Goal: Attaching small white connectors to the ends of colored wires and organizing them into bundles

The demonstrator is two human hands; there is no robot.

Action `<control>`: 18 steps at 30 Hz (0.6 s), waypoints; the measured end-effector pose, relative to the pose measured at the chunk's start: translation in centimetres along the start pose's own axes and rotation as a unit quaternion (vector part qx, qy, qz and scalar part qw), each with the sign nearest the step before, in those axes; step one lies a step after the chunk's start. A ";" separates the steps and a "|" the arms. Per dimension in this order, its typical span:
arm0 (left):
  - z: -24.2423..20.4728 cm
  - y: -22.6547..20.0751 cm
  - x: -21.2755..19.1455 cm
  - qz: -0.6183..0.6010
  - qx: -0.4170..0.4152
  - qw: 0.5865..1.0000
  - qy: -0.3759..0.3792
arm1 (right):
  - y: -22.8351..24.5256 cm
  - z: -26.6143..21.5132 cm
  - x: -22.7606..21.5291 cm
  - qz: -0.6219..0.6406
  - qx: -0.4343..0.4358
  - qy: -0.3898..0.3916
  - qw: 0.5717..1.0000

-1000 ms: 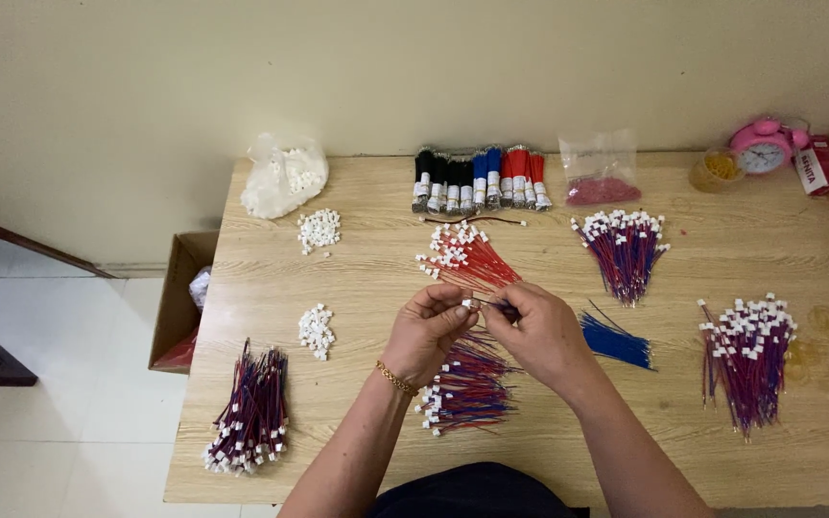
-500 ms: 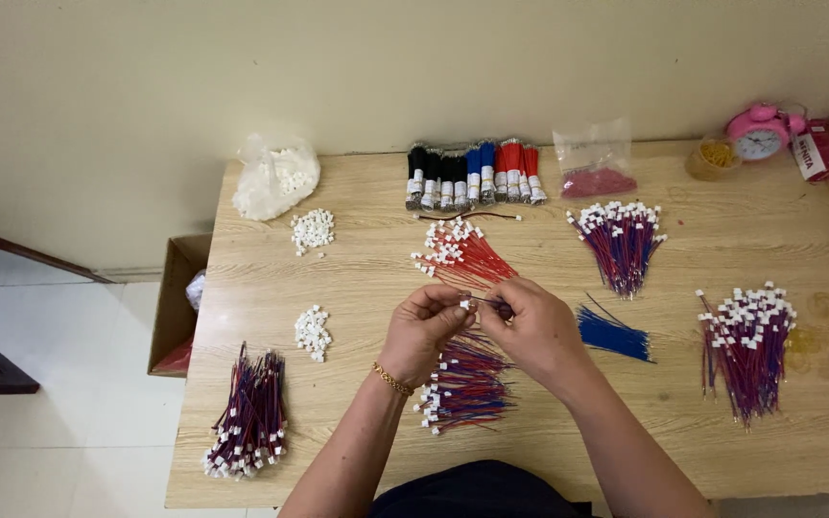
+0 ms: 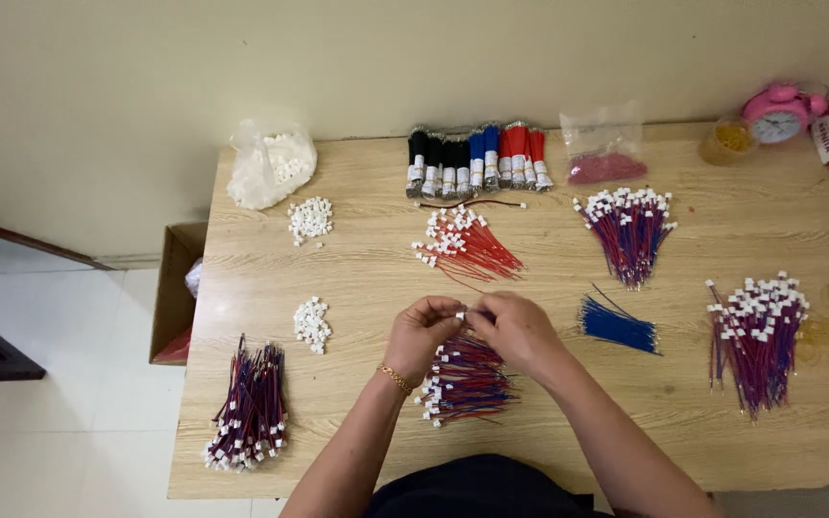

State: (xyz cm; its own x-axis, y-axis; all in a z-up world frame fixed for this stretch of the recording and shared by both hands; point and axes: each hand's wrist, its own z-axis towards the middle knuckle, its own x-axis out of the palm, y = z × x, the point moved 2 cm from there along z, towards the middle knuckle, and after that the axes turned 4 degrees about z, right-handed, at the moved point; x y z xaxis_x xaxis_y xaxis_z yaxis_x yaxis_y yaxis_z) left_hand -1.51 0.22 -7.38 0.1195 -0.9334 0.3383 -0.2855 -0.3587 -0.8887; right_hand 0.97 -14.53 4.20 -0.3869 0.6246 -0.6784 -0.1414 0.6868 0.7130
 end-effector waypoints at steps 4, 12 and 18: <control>1.7 4.1 -3.3 0.163 -0.021 0.986 -0.028 | -6.1 1.4 3.1 -0.008 -0.001 -0.011 1.000; 9.0 3.2 -5.1 0.544 0.037 0.836 -0.065 | -7.0 1.7 -0.2 0.112 0.102 -0.083 0.985; 13.7 3.8 -5.4 0.659 0.121 0.737 -0.083 | -9.5 3.0 0.3 0.185 0.079 -0.083 0.976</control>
State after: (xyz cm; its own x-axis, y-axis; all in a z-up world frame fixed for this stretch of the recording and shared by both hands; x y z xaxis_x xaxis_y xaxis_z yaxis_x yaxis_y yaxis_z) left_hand 9.81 4.00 -16.83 0.0108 -0.4476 -0.8942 -0.0818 0.8908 -0.4469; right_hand 4.95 -19.74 -3.37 -0.2303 0.8835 -0.4080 0.1276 0.4430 0.8874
